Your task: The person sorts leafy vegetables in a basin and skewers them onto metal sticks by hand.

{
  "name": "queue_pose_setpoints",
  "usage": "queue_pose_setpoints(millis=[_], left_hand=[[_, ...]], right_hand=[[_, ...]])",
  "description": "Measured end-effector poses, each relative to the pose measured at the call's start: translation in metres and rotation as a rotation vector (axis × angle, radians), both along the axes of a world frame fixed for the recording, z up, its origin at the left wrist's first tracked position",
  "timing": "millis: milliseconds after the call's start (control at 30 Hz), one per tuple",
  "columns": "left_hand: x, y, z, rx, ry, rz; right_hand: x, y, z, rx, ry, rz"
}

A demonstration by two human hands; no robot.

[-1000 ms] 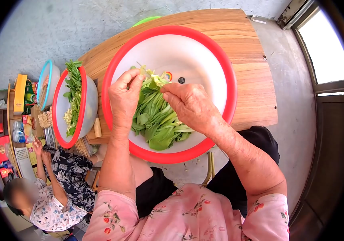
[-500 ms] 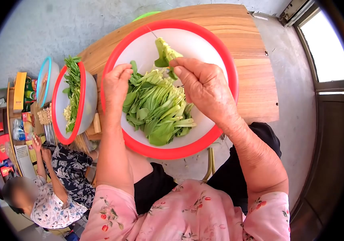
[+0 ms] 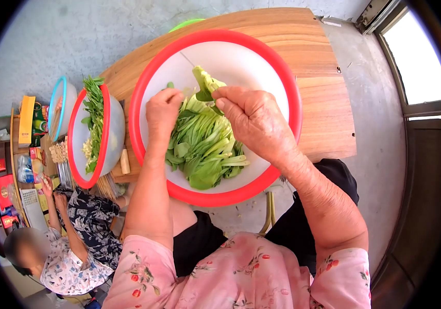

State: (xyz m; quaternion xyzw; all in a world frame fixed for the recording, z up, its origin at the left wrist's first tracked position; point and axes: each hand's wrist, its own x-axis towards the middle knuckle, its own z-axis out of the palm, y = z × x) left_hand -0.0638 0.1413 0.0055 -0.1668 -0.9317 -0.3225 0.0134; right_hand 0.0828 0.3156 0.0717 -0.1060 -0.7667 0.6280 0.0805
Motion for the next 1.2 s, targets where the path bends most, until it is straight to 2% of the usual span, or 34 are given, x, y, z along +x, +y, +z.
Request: queue_pose_setpoints(millis=[33, 100, 133, 200, 300, 500, 1033, 1133, 1200], left_hand=[[-0.002, -0.001, 0.004, -0.001, 0.003, -0.002], [-0.005, -0.005, 0.011, 0.383, -0.149, 0.064], [-0.004, -0.003, 0.013, 0.384, -0.147, 0.065], [0.0, 0.002, 0.015, 0.641, -0.138, 0.043], [0.008, 0.002, 0.029, 0.553, -0.122, 0.032], [0.018, 0.004, 0.043, 0.547, -0.15, 0.035], [0.021, 0.005, 0.044, 0.519, -0.108, -0.009], [0.027, 0.008, 0.047, 0.448, -0.099, -0.051], [0.03, 0.009, 0.043, 0.536, -0.068, -0.154]], right_hand=[[0.0, -0.001, -0.002, 0.041, 0.03, 0.012], [0.0, -0.004, -0.005, 0.06, 0.032, 0.04], [0.0, -0.005, -0.005, 0.08, 0.03, 0.068], [0.0, -0.008, -0.003, 0.073, 0.001, 0.09], [0.0, -0.013, -0.007, 0.111, 0.025, 0.121], [-0.002, -0.017, -0.011, 0.118, 0.036, 0.116], [-0.002, -0.018, -0.01, 0.144, 0.022, 0.123], [-0.002, -0.019, -0.011, 0.144, 0.051, 0.107], [-0.002, -0.019, -0.01, 0.124, 0.041, 0.091]])
